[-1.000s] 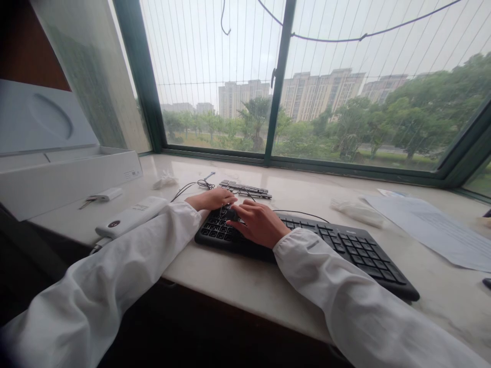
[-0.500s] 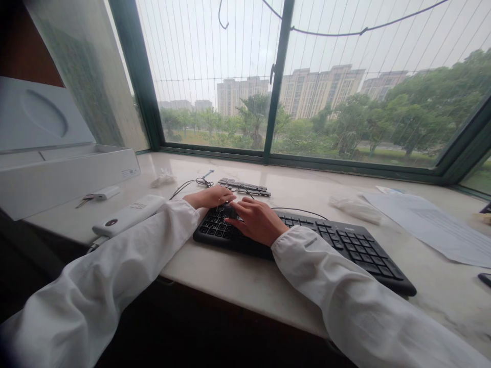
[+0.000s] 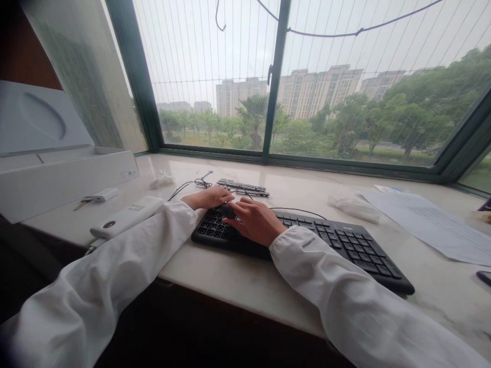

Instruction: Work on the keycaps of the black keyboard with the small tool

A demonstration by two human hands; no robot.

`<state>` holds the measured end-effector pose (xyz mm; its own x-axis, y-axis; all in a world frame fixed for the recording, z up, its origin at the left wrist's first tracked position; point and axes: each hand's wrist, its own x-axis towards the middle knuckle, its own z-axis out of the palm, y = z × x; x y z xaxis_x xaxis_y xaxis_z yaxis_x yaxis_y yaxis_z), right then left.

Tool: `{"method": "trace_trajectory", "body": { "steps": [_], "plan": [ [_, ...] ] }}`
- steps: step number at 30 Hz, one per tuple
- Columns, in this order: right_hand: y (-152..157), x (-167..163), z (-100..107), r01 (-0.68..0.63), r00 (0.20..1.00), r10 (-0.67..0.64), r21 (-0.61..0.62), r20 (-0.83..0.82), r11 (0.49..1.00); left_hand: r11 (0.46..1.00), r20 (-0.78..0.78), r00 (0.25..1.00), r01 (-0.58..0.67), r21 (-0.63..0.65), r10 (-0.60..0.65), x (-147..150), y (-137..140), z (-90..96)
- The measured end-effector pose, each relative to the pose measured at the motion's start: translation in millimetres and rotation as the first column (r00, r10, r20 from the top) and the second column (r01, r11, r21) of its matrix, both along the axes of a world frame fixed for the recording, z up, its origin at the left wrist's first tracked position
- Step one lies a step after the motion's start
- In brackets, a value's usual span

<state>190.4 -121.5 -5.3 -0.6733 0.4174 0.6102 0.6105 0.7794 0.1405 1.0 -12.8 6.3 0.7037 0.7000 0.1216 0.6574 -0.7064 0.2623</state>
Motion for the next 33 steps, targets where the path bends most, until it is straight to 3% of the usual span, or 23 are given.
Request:
{"method": "trace_trajectory", "body": {
  "steps": [33],
  "plan": [
    [-4, -3, 1, 0.038, 0.996, -0.045, 0.083, 0.083, 0.996, 0.999, -0.034, 0.999, -0.026, 0.026, 0.027, -1, 8, -6.0]
  ]
}}
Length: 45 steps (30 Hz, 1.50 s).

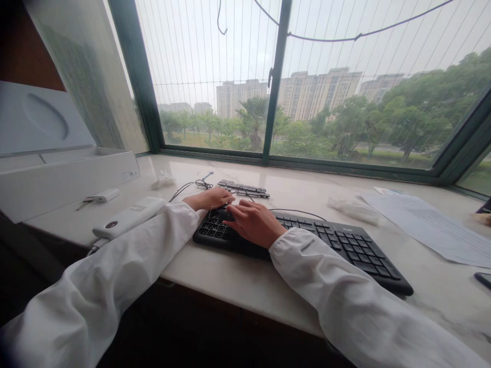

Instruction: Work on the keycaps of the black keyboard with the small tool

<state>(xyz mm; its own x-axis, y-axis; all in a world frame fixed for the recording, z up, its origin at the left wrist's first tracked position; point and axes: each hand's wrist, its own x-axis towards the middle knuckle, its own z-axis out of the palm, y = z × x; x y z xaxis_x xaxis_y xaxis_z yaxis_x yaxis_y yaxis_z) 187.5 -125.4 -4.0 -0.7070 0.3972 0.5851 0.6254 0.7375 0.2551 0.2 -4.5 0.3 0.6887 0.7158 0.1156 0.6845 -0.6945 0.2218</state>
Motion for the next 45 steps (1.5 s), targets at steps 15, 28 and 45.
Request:
{"method": "trace_trajectory", "body": {
  "steps": [15, 28, 45],
  "plan": [
    [11, 10, -1, 0.01, 0.971, -0.039, -0.12, -0.237, 0.993, 0.999, -0.009, 0.999, 0.041, 0.015, -0.041, -1, 0, 0.3],
    [5, 6, 3, -0.104, 0.936, -0.032, -0.362, -0.351, 0.926, 0.999, -0.002, 0.999, 0.041, 0.016, -0.041, 0, 6, -3.8],
    [7, 4, -5, -0.074, 0.991, 0.053, -0.171, -0.124, 0.983, 0.999, 0.022, 0.999, 0.049, -0.002, -0.049, -1, 2, -2.1]
  ]
}}
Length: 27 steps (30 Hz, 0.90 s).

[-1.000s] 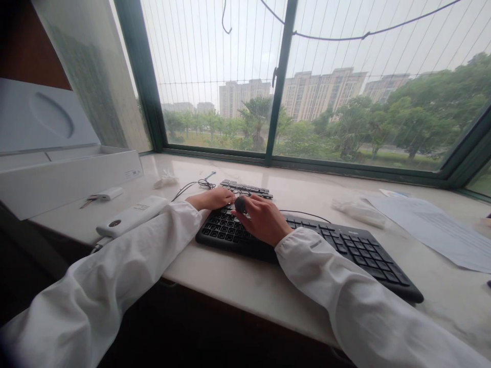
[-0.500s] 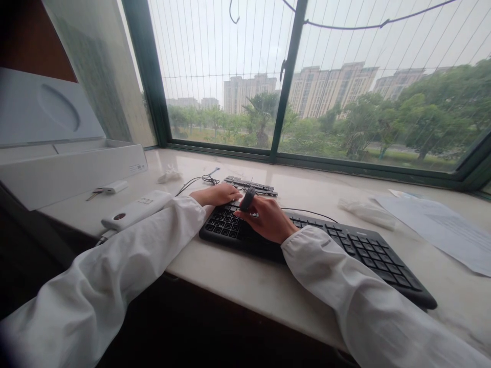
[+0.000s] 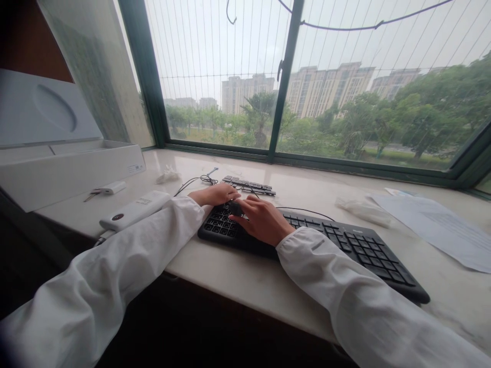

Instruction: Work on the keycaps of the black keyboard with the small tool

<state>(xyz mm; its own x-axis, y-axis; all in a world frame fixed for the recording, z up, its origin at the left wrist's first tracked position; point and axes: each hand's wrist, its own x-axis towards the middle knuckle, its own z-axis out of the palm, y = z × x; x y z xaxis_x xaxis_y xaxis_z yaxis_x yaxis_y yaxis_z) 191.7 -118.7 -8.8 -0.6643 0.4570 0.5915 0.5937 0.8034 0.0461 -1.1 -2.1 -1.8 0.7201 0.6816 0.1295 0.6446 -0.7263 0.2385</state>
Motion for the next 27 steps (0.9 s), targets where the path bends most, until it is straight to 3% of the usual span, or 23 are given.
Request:
{"method": "trace_trajectory", "body": {
  "steps": [3, 6, 13, 17, 27],
  "plan": [
    [-0.6, 0.8, 2.5, 0.031, 0.997, -0.037, 0.086, 0.067, 0.996, 1.0, -0.001, 1.0, 0.005, 0.001, -0.005, -0.1, 0.6, -0.2],
    [1.9, 3.7, 4.4, 0.102, 0.994, -0.105, 0.113, 0.022, 0.988, 1.0, -0.003, 1.0, 0.009, 0.008, -0.009, 0.5, 2.7, -1.4],
    [4.3, 2.6, 2.1, 0.023, 0.979, -0.03, -0.037, -0.199, 0.999, 1.0, -0.016, 1.0, 0.001, 0.008, -0.001, 1.8, 0.5, 0.1],
    [3.3, 0.7, 3.0, 0.01, 0.975, -0.031, -0.101, -0.219, 0.995, 1.0, -0.012, 1.0, -0.006, 0.004, 0.006, 2.0, -1.0, 0.7],
    [5.1, -1.9, 3.0, -0.03, 0.989, 0.016, -0.098, -0.148, 0.995, 1.0, 0.007, 1.0, -0.011, -0.014, 0.011, 2.5, 0.3, 1.2]
  ]
}}
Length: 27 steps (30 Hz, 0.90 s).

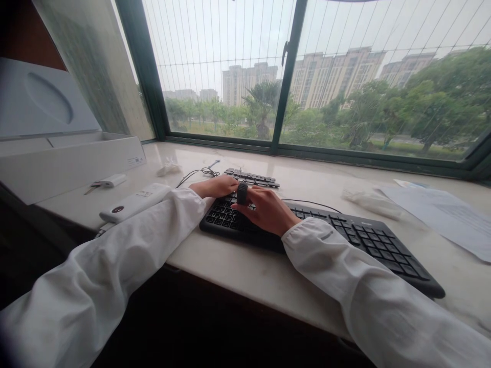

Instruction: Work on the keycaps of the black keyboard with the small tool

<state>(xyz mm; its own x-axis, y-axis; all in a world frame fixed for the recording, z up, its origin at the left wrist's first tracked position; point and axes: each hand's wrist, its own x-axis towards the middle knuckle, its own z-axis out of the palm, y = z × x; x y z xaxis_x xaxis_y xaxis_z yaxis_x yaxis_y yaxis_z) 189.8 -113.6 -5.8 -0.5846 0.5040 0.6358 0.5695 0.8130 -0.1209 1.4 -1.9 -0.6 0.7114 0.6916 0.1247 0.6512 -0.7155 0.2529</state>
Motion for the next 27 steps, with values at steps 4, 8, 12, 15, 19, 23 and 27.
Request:
{"method": "trace_trajectory", "body": {
  "steps": [4, 8, 12, 15, 19, 23, 27],
  "plan": [
    [0, -1, -2, -0.008, 0.999, 0.006, 0.03, 0.043, 1.0, 1.0, 0.028, 1.0, 0.011, -0.017, -0.01, 0, -4, 1.6],
    [-4, -4, -2, 0.047, 0.995, -0.056, 0.094, 0.088, 0.994, 1.0, 0.04, 0.999, 0.014, -0.022, -0.013, -1, -8, 2.9],
    [-10, -8, 0, 0.064, 0.987, -0.088, 0.169, 0.137, 0.984, 1.0, 0.039, 0.999, 0.01, -0.02, -0.009, -3, -10, 4.1],
    [-12, -10, 2, 0.061, 0.984, -0.095, 0.214, 0.153, 0.975, 1.0, 0.036, 0.999, 0.016, -0.024, -0.015, -4, -9, 3.6],
    [-8, -5, 4, 0.129, 0.97, -0.177, 0.261, 0.169, 0.957, 1.0, 0.02, 1.0, 0.019, -0.024, -0.019, -3, -3, 0.9],
    [-3, 2, 4, 0.187, 0.98, -0.198, 0.214, 0.034, 0.959, 1.0, 0.008, 1.0, 0.01, -0.007, -0.01, -1, 2, -1.8],
    [-3, 1, 2, 0.019, 0.999, -0.016, 0.102, -0.03, 0.995, 1.0, 0.001, 1.0, 0.007, 0.001, -0.007, -1, 2, -2.4]
  ]
}}
